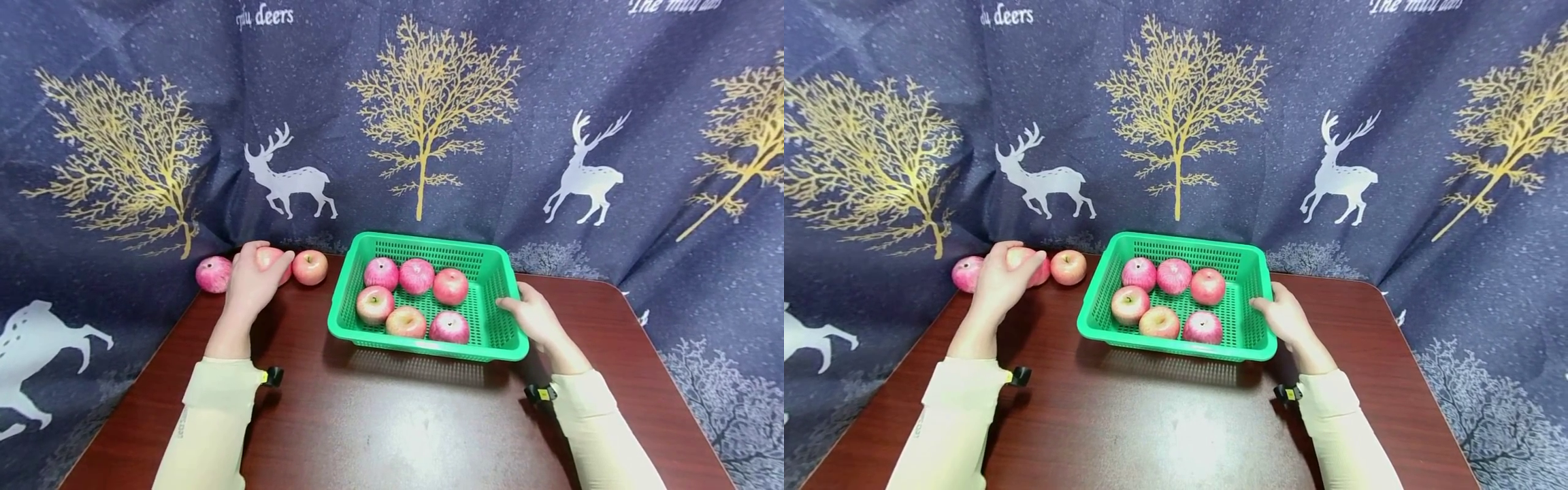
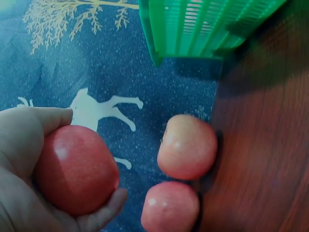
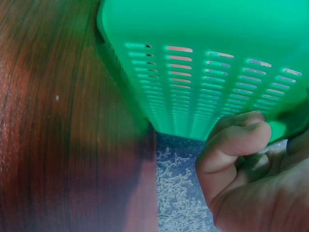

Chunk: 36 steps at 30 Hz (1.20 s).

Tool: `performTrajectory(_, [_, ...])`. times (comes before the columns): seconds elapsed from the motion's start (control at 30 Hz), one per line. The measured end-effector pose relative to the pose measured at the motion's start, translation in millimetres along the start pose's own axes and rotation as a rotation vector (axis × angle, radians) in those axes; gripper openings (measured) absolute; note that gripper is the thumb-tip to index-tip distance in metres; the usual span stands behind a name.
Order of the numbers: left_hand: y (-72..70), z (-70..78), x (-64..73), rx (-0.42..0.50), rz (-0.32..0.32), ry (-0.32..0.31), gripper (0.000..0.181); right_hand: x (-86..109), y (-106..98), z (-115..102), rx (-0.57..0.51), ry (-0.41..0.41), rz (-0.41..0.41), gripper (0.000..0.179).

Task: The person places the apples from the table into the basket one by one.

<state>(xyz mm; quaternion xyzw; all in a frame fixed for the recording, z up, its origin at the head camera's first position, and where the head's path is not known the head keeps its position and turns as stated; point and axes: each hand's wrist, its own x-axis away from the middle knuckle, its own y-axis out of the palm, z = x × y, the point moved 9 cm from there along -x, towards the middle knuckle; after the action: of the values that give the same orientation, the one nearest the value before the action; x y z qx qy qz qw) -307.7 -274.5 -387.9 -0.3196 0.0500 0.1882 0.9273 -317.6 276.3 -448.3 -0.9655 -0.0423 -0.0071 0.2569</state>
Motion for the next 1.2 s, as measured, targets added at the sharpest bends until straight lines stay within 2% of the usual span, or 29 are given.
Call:
performTrajectory(0.13, [3.4, 7.2, 0.8, 0.115, 0.021, 0.013, 0.07, -0.3, -0.6, -0.6, 0.002, -0.002, 0.001, 0.056])
performTrajectory(0.3, [11.4, 11.4, 1.0, 0.237, 0.014, -0.015, 0.071, -1.7, -1.6, -0.3, 0.01, 0.0, 0.0, 0.057])
performTrajectory(0.43, [17.6, 17.7, 1.4, 0.251, -0.01, -0.017, 0.07, -3.7, -1.2, 0.4, 0.001, 0.0, 0.0, 0.057])
performTrajectory(0.8, [31.1, 48.8, 1.9, 0.254, -0.081, 0.047, 0.069, -2.0, 1.3, 3.1, -0.001, 0.016, 0.003, 0.058])
performTrajectory(0.9, [37.5, 59.4, 0.7, 0.304, -0.127, 0.034, 0.07, -1.8, 0.5, 2.0, -0.009, 0.011, 0.003, 0.058])
performTrajectory(1.03, [48.0, 70.8, 0.4, 0.371, -0.207, -0.014, 0.069, -2.2, -0.4, 2.2, -0.002, 0.008, -0.003, 0.059])
performTrajectory(1.2, [59.0, 84.5, 1.4, 0.365, -0.258, -0.035, 0.069, -1.5, -0.4, 3.4, 0.0, 0.01, -0.006, 0.06])
